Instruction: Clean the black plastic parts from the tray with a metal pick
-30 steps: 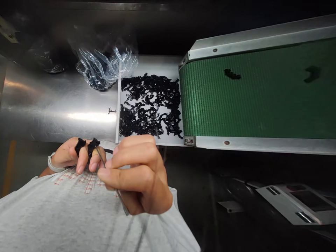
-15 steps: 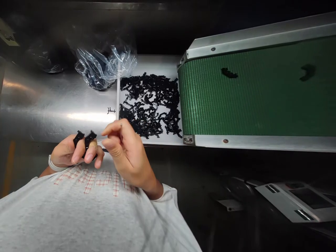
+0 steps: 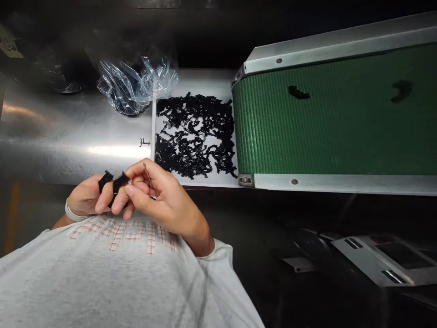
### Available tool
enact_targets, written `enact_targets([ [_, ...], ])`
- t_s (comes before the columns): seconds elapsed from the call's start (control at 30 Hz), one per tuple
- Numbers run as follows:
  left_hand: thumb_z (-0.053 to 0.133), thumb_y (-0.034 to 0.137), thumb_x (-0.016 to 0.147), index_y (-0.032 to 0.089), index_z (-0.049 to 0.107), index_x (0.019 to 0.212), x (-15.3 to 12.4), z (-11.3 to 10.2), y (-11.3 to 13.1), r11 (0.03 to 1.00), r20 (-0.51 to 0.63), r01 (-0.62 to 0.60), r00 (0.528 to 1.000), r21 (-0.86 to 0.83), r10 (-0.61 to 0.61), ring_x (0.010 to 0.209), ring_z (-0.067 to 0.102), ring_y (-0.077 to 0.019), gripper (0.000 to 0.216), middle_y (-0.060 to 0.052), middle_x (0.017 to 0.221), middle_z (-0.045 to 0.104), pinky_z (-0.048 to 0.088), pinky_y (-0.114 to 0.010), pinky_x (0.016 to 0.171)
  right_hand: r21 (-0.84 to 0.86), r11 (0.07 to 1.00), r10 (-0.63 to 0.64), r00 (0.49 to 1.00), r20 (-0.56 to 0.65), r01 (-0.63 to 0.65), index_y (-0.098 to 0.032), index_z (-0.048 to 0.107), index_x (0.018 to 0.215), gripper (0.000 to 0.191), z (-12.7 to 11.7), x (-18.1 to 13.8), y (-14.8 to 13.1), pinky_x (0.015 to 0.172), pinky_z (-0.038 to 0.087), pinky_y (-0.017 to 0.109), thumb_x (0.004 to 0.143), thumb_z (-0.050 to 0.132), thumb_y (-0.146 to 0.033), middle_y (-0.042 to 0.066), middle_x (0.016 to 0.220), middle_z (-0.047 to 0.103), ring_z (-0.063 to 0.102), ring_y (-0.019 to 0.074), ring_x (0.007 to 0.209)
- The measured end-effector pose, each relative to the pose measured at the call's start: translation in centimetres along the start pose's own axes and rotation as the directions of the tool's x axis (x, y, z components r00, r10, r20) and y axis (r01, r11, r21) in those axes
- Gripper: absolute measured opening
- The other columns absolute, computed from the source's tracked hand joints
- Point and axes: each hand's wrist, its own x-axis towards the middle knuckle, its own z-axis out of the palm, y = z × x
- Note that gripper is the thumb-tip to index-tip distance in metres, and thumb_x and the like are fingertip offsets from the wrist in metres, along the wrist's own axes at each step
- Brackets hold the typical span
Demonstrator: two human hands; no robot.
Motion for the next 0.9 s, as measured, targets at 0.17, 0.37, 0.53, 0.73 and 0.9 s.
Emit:
enact_targets([
  [0.17, 0.056, 0.062, 0.091, 0.019, 0.061, 0.057, 0.3, 0.4, 0.4, 0.998, 0.087, -0.037, 0.995, -0.045, 0.041, 0.073, 0.071, -0.0219, 0.055, -0.008, 0.073, 0.066, 0.058, -0.036, 0.074, 0.03, 0.999, 0.037, 0.999, -0.007, -0.036, -0.022, 0.048, 0.086, 0.028, 0.4, 0.4, -0.6, 0.05, 0.051, 0.02, 0.095, 0.068, -0.04, -0.008, 0.059, 0.065, 0.062, 0.0074, 0.045],
  [0.37, 0.055, 0.068, 0.088, 0.018, 0.066, 0.067, 0.1, 0.4, 0.8, 1.0, 0.1, 0.024, 0.995, 0.009, -0.025, 0.094, 0.073, -0.0309, 0.055, -0.016, 0.095, 0.073, 0.058, -0.046, 0.086, -0.01, 0.999, 0.051, 0.999, 0.016, -0.051, -0.023, 0.046, 0.085, 0.031, 0.3, 0.3, -0.6, 0.05, 0.05, 0.021, 0.096, 0.066, -0.043, -0.009, 0.056, 0.059, 0.06, 0.0082, 0.047],
  [0.53, 0.054, 0.066, 0.09, 0.018, 0.067, 0.068, 0.2, 0.6, 1.1, 1.0, 0.137, 0.015, 0.99, 0.016, -0.017, 0.091, 0.072, -0.029, 0.055, -0.015, 0.09, 0.071, 0.058, -0.045, 0.086, -0.118, 0.991, 0.066, 0.998, 0.021, -0.063, -0.022, 0.048, 0.087, 0.03, -0.1, 0.2, -0.8, 0.05, 0.048, 0.022, 0.098, 0.061, -0.046, -0.008, 0.058, 0.062, 0.061, 0.0085, 0.047],
  [0.73, 0.06, 0.065, 0.086, 0.02, 0.062, 0.056, 0.5, 0.3, 0.6, 0.996, 0.125, 0.022, 0.992, -0.082, -0.012, 0.08, 0.071, -0.0247, 0.053, -0.008, 0.069, 0.062, 0.06, -0.039, 0.078, -0.106, 0.993, 0.048, 0.999, 0.005, -0.047, -0.023, 0.049, 0.087, 0.034, 0.2, 0.3, -1.2, 0.05, 0.055, 0.024, 0.097, 0.059, -0.055, -0.004, 0.065, 0.065, 0.067, 0.0115, 0.053],
  [0.9, 0.057, 0.06, 0.09, 0.021, 0.063, 0.057, 0.6, 0.1, 0.1, 0.992, 0.173, -0.01, 0.984, -0.127, 0.032, 0.081, 0.071, -0.0235, 0.051, -0.007, 0.067, 0.06, 0.06, -0.036, 0.077, -0.018, 0.997, 0.074, 0.997, 0.008, -0.073, -0.024, 0.044, 0.082, 0.033, 0.5, 0.3, -0.8, 0.047, 0.052, 0.022, 0.096, 0.065, -0.044, -0.007, 0.059, 0.062, 0.063, 0.0097, 0.046],
])
